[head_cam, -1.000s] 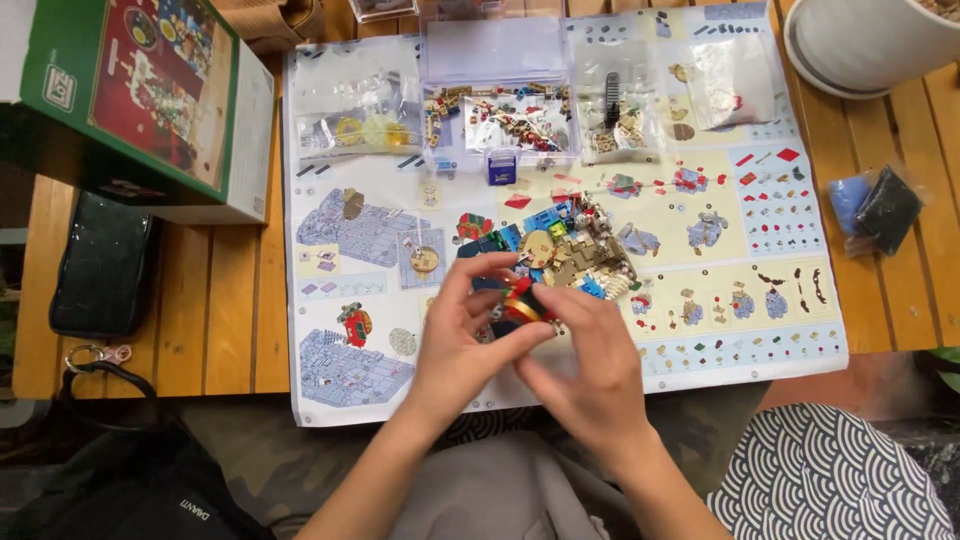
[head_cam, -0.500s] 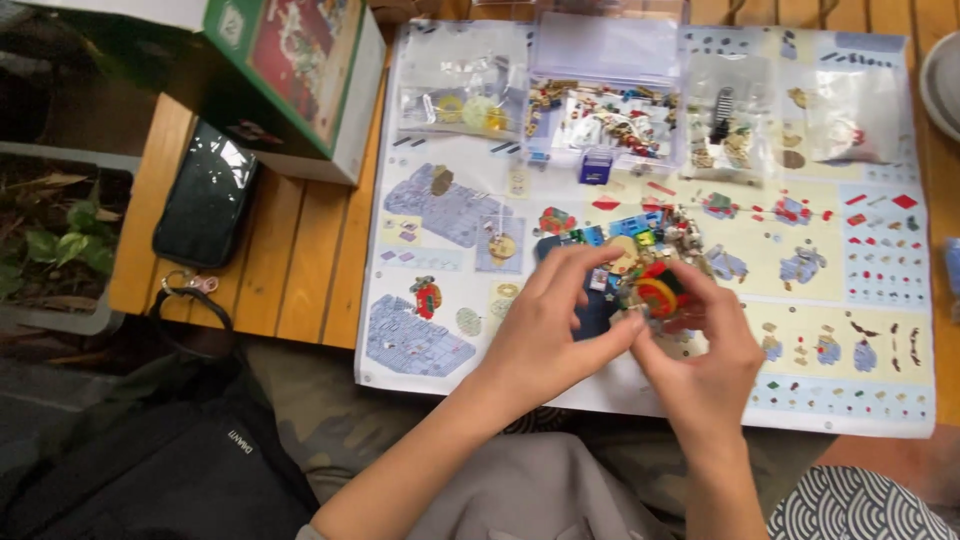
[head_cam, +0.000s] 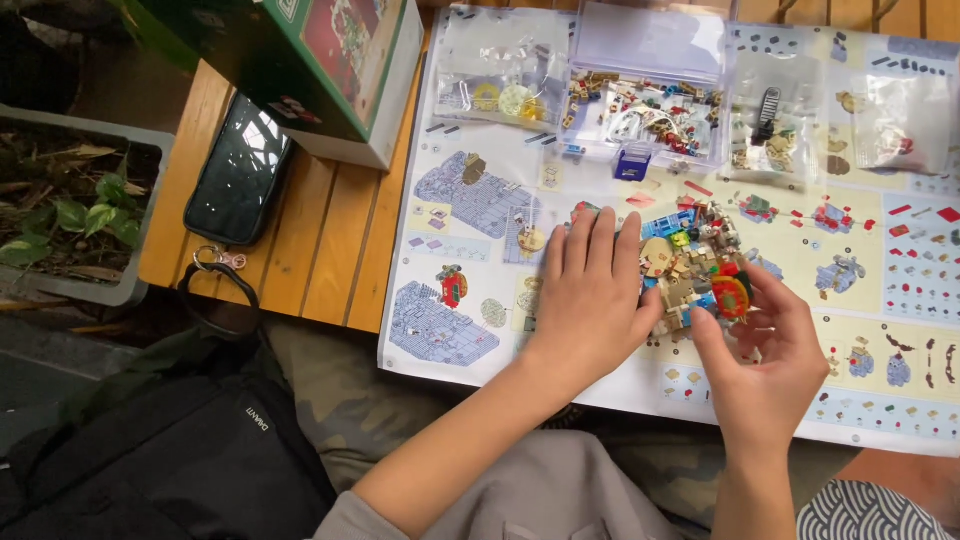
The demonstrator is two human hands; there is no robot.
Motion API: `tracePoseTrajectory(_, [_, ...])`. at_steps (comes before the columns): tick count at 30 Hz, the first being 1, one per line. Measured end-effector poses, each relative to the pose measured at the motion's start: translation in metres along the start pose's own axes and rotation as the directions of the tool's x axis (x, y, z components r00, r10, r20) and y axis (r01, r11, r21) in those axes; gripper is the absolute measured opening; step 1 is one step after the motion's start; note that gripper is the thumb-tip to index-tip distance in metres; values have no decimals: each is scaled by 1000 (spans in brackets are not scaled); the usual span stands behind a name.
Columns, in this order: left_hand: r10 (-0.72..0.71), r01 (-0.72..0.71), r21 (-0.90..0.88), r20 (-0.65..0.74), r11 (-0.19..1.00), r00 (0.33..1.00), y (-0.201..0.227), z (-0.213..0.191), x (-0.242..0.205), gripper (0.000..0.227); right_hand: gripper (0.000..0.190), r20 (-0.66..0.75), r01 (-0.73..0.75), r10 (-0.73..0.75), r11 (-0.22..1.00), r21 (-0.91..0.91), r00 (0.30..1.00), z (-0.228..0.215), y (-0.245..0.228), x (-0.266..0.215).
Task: Assembling a small building block set on a table following printed instructions.
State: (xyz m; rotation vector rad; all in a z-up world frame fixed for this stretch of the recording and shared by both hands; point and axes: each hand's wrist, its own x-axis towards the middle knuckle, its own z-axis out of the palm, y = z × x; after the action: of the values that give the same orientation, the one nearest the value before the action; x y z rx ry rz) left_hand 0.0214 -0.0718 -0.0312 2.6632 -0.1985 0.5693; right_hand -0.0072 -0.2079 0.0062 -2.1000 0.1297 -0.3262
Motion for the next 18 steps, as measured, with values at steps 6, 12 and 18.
tracePoseTrajectory(6, [45,-45,17,8,999,999,3,-16,1,62,46,1,-79,79,985,155,997,0,6,-6])
tracePoseTrajectory(12, [-34,48,-207,70,977,997,5,-18,-1,66,44,-1,-61,63,970,234,998,2,8,-10])
tracePoseTrajectory(18, [-121,308,-707,302,637,945,-7,-31,2,57,45,-25,-35,41,979,199,999,1,13,-10])
